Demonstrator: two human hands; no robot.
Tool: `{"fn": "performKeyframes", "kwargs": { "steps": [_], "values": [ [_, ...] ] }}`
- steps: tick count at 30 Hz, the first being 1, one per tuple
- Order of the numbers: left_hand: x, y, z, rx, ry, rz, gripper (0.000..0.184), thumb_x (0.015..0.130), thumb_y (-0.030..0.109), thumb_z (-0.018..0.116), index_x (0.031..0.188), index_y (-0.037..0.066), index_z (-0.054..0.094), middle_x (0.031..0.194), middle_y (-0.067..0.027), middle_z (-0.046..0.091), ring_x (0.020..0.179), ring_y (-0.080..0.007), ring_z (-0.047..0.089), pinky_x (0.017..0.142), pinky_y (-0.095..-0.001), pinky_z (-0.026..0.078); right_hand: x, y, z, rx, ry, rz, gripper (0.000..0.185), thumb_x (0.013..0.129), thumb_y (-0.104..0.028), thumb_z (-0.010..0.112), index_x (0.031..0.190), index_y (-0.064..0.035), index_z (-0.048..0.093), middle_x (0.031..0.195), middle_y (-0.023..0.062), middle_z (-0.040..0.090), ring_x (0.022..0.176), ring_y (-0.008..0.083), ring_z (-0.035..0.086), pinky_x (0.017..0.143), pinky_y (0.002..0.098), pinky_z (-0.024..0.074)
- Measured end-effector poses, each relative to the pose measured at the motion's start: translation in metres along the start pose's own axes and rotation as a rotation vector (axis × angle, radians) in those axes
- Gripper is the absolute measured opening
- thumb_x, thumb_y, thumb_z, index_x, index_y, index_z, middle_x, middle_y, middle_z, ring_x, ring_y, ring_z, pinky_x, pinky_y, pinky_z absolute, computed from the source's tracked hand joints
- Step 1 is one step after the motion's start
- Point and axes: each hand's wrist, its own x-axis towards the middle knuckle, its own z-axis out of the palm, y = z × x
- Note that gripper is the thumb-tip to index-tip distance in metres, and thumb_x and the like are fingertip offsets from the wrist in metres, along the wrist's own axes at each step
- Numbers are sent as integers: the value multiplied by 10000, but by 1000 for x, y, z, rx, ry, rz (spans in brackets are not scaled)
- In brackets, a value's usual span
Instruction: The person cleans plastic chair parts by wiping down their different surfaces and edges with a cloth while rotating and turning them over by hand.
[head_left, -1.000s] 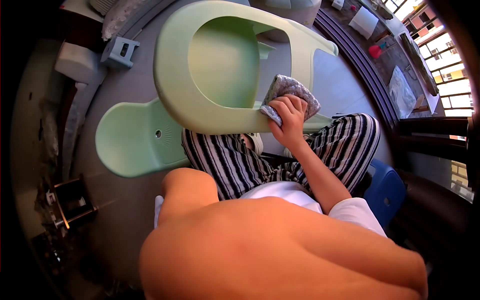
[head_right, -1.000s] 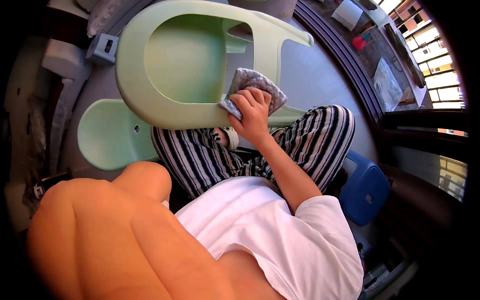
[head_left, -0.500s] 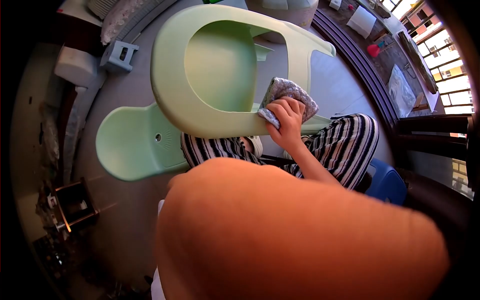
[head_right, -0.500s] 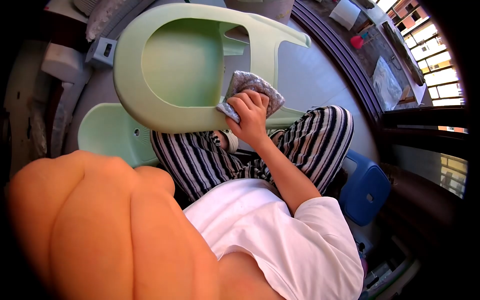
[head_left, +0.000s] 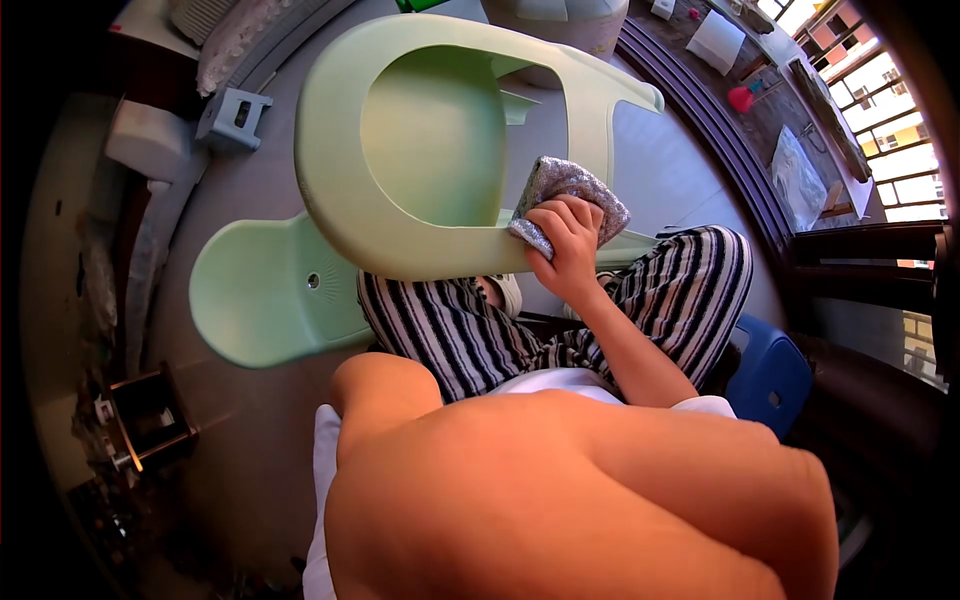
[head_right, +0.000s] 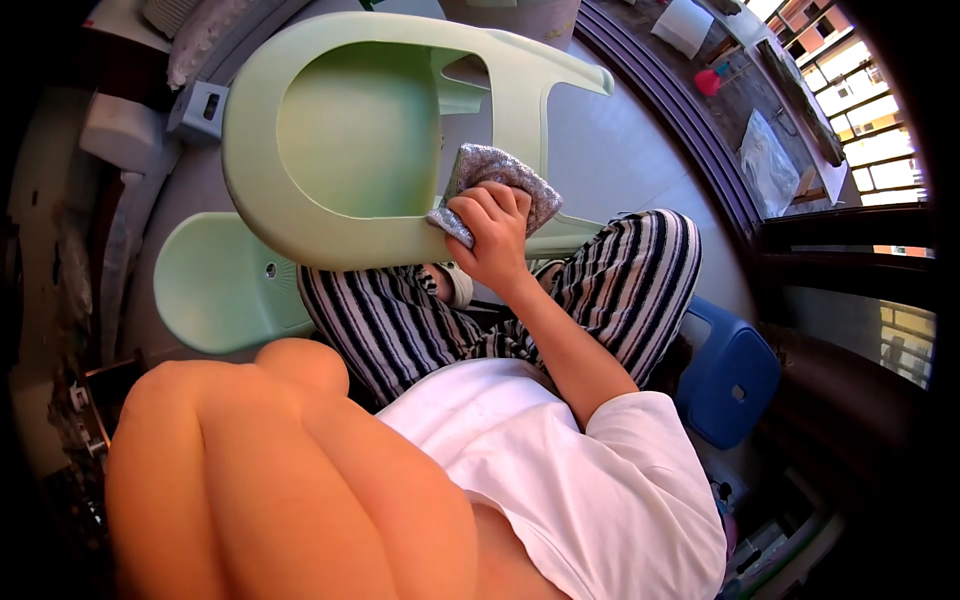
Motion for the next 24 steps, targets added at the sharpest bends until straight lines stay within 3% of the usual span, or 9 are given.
{"fn": "performKeyframes", "kwargs": {
  "steps": [8,12,17,21,23,24],
  "values": [
    [-10,15,-19,17,123,12,513,1009,298,245,1414,-17,235,1421,-179,363,1311,-294,376,1111,-422,282,0,0,0,-6,8,-2,249,628,-139,624,873,-98,601,868,12,600,945,227,535,841,372,311],
    [-25,29,-39,36,337,62,528,1012,303,234,1430,-20,211,1438,-181,349,1322,-293,367,1115,-418,278,5,-7,-7,22,12,16,241,631,-136,620,867,-97,599,863,12,595,940,224,536,837,369,310],
    [-46,36,-48,154,771,130,541,1013,303,235,1437,-33,212,1447,-187,346,1324,-288,371,1114,-404,284,1,-1,-2,19,-1,14,250,626,-129,624,871,-94,598,862,16,593,943,226,533,840,369,308],
    [-59,46,-51,267,848,155,537,1008,301,249,1415,-49,269,1440,-191,354,1314,-286,382,1111,-399,288,0,-2,-3,14,-21,19,262,621,-125,625,880,-92,597,875,26,596,964,232,529,851,376,305],
    [-64,57,-58,646,933,207,498,1000,263,324,1379,-61,342,1416,-189,389,1282,-264,415,1093,-389,310,0,-2,-3,-2,-26,21,266,623,-121,628,886,-90,599,887,28,603,974,234,528,861,381,304],
    [-65,60,-64,1108,1098,216,479,986,241,385,1359,-59,375,1393,-187,415,1260,-256,432,1083,-378,318,-2,0,-2,-3,-44,20,293,625,-122,640,914,-88,601,917,33,611,992,239,528,875,386,302]
  ]
}}
